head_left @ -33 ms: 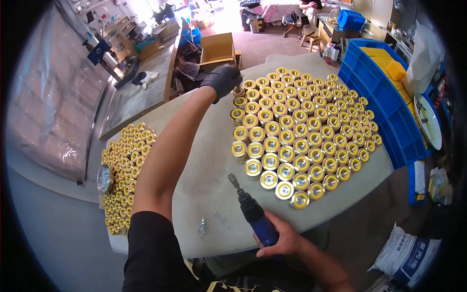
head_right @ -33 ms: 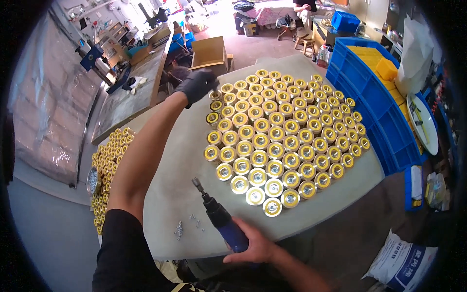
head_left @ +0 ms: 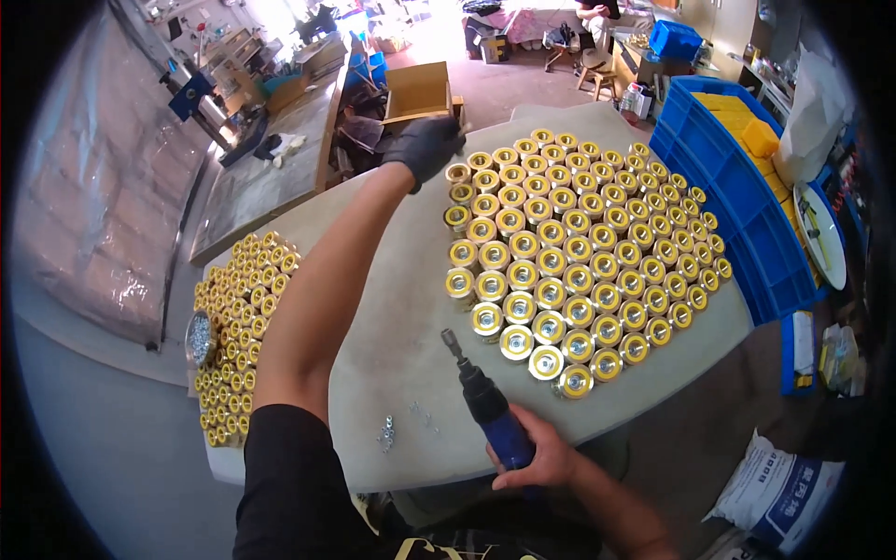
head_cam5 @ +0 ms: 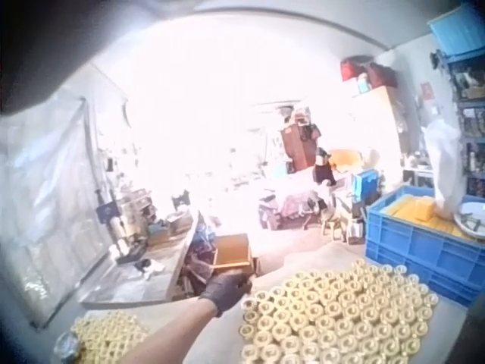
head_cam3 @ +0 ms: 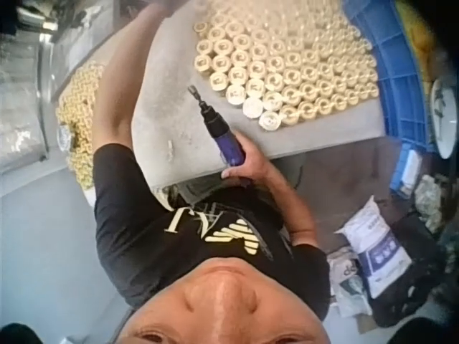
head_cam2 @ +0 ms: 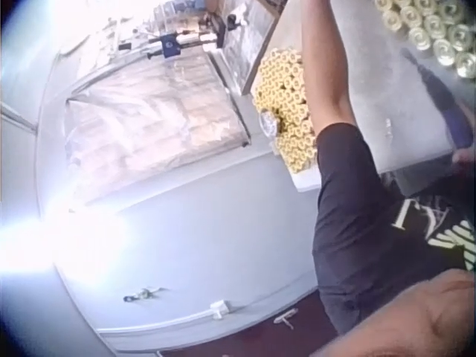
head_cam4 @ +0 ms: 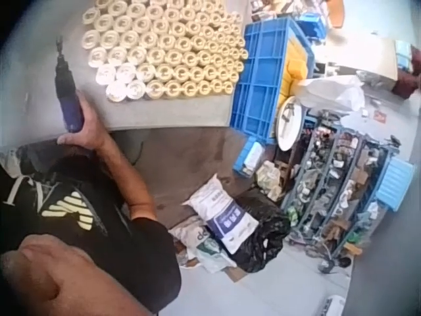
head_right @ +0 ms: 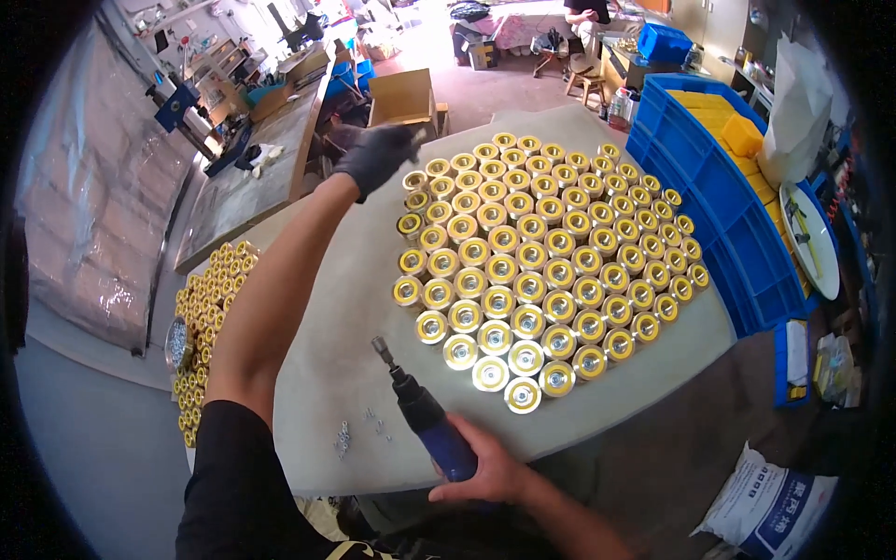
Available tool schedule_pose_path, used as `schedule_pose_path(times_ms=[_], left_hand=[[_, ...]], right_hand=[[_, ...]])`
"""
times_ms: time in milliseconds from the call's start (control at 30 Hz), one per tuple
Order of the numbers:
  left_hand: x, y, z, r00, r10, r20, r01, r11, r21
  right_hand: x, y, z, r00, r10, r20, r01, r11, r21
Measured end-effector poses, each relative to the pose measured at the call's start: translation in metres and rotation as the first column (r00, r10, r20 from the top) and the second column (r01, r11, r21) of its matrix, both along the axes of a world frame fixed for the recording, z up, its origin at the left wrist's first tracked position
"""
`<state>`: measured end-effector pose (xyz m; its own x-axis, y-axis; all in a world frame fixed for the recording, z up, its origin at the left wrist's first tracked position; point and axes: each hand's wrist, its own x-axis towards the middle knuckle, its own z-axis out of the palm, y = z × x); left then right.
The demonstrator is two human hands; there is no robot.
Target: The person assembles small cylindrical metal parts by adding washers and securing them with an electric screwdriver.
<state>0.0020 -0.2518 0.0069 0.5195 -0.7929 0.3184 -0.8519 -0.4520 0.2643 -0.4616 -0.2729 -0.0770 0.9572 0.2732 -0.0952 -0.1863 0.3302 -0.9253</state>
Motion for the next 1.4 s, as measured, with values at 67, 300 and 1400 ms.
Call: schedule_pose_path(times_ms=[67,300,1400], left_hand=[[-0.042,0.007,0.032,0.999,-0.042,0.009,0.043,0.963,-0.266],[-0.181,0.145,0.036,0.817,-0.169,-0.551,-0.152,0.859,-0.489],[-0.390,0.277,-0.036,0.658,0.070,-0.750,-0.655,0.546,-0.523]], right_hand=[[0.001,-0.002,-0.013,0.998,-0.054,0.008,0.054,0.999,-0.005],[0.001,-0.001,-0.007,0.984,-0.169,0.057,0.153,0.964,0.215],[-0.052,0.057,0.018,0.987,0.151,-0.062,-0.162,0.854,-0.495]])
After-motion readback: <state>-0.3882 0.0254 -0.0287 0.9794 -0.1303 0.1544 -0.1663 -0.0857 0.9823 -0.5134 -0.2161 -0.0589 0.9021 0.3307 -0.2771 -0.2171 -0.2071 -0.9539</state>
